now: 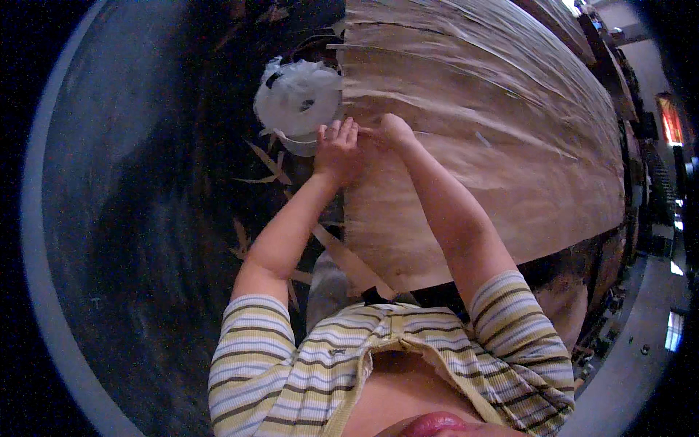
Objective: The person applies pieces of tape to join and repair thin sheets of wood veneer, using a utility knife to trim the tape and wood.
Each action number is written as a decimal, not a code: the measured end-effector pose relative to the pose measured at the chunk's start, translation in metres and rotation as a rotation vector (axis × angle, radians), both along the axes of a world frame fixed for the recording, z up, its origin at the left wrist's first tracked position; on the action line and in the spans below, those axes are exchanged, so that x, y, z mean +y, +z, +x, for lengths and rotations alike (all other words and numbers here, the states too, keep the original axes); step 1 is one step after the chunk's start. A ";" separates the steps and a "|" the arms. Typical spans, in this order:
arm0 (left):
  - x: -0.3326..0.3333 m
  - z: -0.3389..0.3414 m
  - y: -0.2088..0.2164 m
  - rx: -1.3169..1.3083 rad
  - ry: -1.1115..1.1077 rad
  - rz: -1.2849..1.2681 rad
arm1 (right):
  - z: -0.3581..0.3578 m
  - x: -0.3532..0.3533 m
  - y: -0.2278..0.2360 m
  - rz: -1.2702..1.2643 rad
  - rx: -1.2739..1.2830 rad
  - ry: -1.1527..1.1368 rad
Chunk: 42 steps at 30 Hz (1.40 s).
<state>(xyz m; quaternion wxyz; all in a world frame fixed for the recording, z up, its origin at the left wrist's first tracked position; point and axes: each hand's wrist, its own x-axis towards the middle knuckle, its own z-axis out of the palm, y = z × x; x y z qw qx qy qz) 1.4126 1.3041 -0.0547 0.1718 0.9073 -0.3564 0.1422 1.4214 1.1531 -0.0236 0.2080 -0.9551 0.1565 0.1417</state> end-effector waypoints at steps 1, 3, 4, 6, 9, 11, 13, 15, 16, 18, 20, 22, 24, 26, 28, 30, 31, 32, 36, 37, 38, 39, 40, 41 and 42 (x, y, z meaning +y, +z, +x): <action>0.002 -0.001 0.000 -0.003 -0.026 0.088 | -0.009 -0.002 0.000 -0.070 0.039 0.010; 0.004 -0.003 0.001 -0.057 -0.034 0.085 | -0.027 -0.005 0.002 -0.039 -0.125 0.035; 0.004 -0.005 0.003 -0.047 -0.057 0.113 | -0.036 -0.004 0.002 -0.023 -0.197 0.059; 0.002 -0.017 0.009 0.009 -0.018 0.178 | -0.065 0.001 0.007 0.076 -0.271 -0.038; -0.006 -0.042 0.027 0.064 0.015 0.212 | -0.115 0.009 0.015 0.287 -0.488 -0.109; -0.011 -0.056 0.043 0.057 0.006 0.187 | -0.143 0.012 0.021 0.458 -0.527 -0.146; -0.016 -0.062 0.061 0.108 0.119 0.286 | -0.153 -0.006 0.029 0.658 -0.537 -0.276; -0.030 -0.063 0.075 0.122 0.222 0.364 | -0.143 -0.044 0.036 0.876 -0.407 -0.440; -0.043 -0.066 0.079 0.118 0.097 0.230 | -0.137 -0.070 0.038 0.946 -0.328 -0.423; -0.080 -0.067 0.079 0.115 -0.037 0.085 | -0.124 -0.108 0.037 0.936 -0.189 -0.416; -0.118 -0.081 0.070 0.056 -0.087 0.086 | -0.119 -0.130 0.033 0.811 -0.086 -0.387; -0.137 -0.097 0.057 0.093 -0.074 0.153 | -0.122 -0.136 0.028 0.738 0.032 -0.313; -0.154 -0.104 0.047 0.184 0.015 0.277 | -0.127 -0.134 0.027 0.691 -0.072 -0.313; -0.166 -0.107 0.044 0.151 0.046 0.298 | -0.128 -0.137 0.033 0.396 -0.127 -0.275; -0.176 -0.112 0.052 0.152 0.060 0.275 | -0.132 -0.153 0.047 -0.055 -0.260 0.003; -0.190 -0.121 0.068 -0.042 0.082 0.326 | -0.129 -0.189 0.073 -0.156 -0.064 0.184; -0.190 -0.136 0.077 0.023 0.107 0.337 | -0.144 -0.204 0.086 -0.207 -0.091 0.172; -0.193 -0.153 0.085 0.133 0.147 0.370 | -0.158 -0.225 0.101 -0.261 -0.147 0.177; -0.224 -0.200 0.112 0.080 0.135 0.236 | -0.281 -0.320 0.157 0.621 -0.151 -0.063; -0.235 -0.205 0.116 0.031 0.103 0.105 | -0.319 -0.342 0.166 0.820 0.046 -0.233; -0.246 -0.205 0.121 0.060 0.115 0.163 | -0.350 -0.364 0.172 0.834 0.038 -0.255; -0.261 -0.205 0.125 0.076 0.154 0.229 | -0.374 -0.390 0.176 0.798 0.084 -0.282; -0.279 -0.202 0.132 -0.001 0.086 0.111 | -0.391 -0.416 0.178 0.742 0.077 -0.397; -0.298 -0.200 0.137 0.031 0.093 0.116 | -0.401 -0.441 0.177 0.703 0.104 -0.470; -0.316 -0.202 0.144 0.003 0.131 0.096 | -0.407 -0.467 0.175 0.557 0.168 -0.298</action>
